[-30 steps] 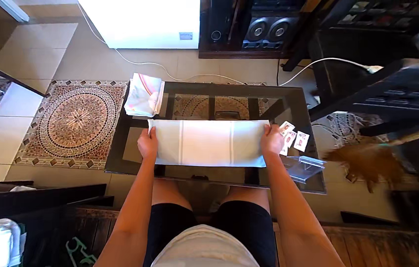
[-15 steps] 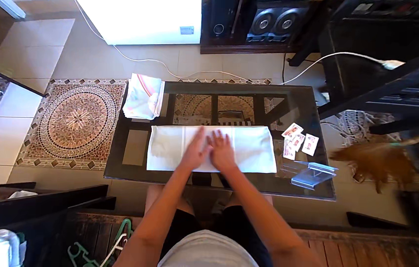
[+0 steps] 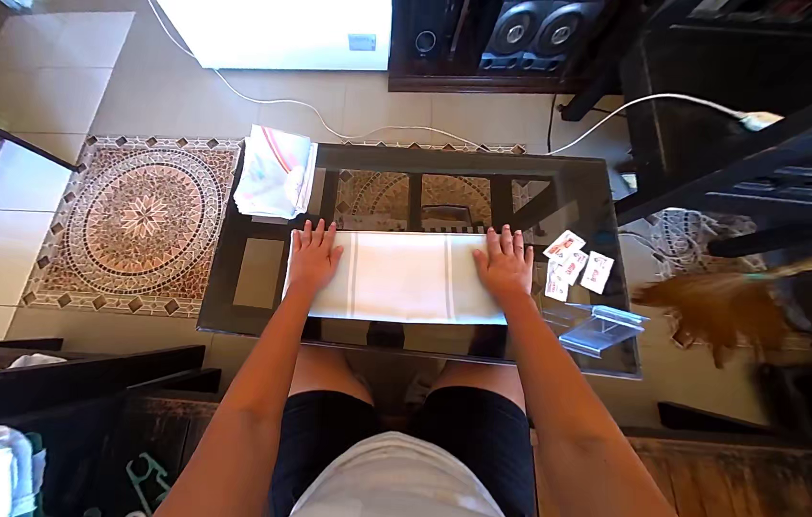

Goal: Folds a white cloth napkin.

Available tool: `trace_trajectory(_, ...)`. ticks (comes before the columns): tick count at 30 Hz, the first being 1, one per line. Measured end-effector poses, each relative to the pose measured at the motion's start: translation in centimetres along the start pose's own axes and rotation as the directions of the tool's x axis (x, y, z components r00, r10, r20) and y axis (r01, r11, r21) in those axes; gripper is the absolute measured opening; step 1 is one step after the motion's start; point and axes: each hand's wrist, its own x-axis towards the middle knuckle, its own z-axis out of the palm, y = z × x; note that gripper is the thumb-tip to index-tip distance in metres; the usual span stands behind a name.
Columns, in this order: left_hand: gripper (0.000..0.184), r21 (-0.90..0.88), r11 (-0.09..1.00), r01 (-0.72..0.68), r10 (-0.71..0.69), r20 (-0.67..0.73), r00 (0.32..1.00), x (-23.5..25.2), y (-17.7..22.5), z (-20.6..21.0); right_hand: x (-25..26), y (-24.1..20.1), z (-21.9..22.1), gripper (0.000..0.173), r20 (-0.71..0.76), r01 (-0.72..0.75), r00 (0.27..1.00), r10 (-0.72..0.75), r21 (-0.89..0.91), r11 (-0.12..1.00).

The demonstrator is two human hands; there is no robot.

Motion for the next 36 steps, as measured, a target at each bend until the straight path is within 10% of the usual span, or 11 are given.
trace_trajectory(8,0.068,-0.132,0.99,-0.038,0.019,-0.149,0.989,-5.8,7.6,-0.2,-5.7,-1.1,-5.0,0.073,0.222,-0.569,0.822,0.524,0.322,0.757)
trace_trajectory(15,0.09,-0.19,0.982,0.001,0.043,0.228,0.973,-7.8,11.2,0.7,-7.4,-0.7,-8.0,0.046,0.325,-0.47,0.882,0.342,0.536,0.701)
trace_trajectory(20,0.07,-0.339,0.921,-0.191,0.265,0.187,0.946,-8.8,13.6,2.0,-10.8,-4.2,-13.4,0.083,0.16,-0.275,0.959,0.234,0.729,0.626)
trace_trajectory(22,0.057,-0.664,0.741,-0.103,0.233,0.11,0.966,-8.1,13.3,1.1,-11.5,-8.2,-14.9,0.092,0.091,-0.182,0.982,0.167,0.703,0.688)
trace_trajectory(24,0.073,-0.962,0.268,0.053,0.133,0.091,0.987,-7.5,12.4,-0.6,-12.0,-13.4,-15.2,0.095,0.04,-0.09,0.995,0.086,0.673,0.734)
trace_trajectory(26,0.101,-0.971,-0.141,0.194,0.106,0.18,0.978,-7.0,10.3,-3.2,-12.3,-18.3,-13.8,0.093,0.029,0.038,0.996,-0.081,0.693,0.72)
trace_trajectory(28,0.119,-0.919,-0.288,0.27,0.1,0.252,0.963,-7.1,6.8,-5.6,-12.5,-21.7,-10.5,0.081,0.003,0.225,0.938,-0.348,0.756,0.614)
trace_trajectory(31,0.116,-0.893,-0.27,0.36,-0.022,0.38,0.925,-7.5,1.1,-6.7,-14.3,-24.8,-5.3,0.049,0.018,0.371,0.764,-0.645,0.806,0.462)
trace_trajectory(36,0.042,-0.813,0.316,0.488,-0.161,0.461,0.873,-7.1,-0.3,-7.6,-18.6,-25.8,0.9,0.039,0.268,0.351,0.582,-0.768,0.769,0.535)
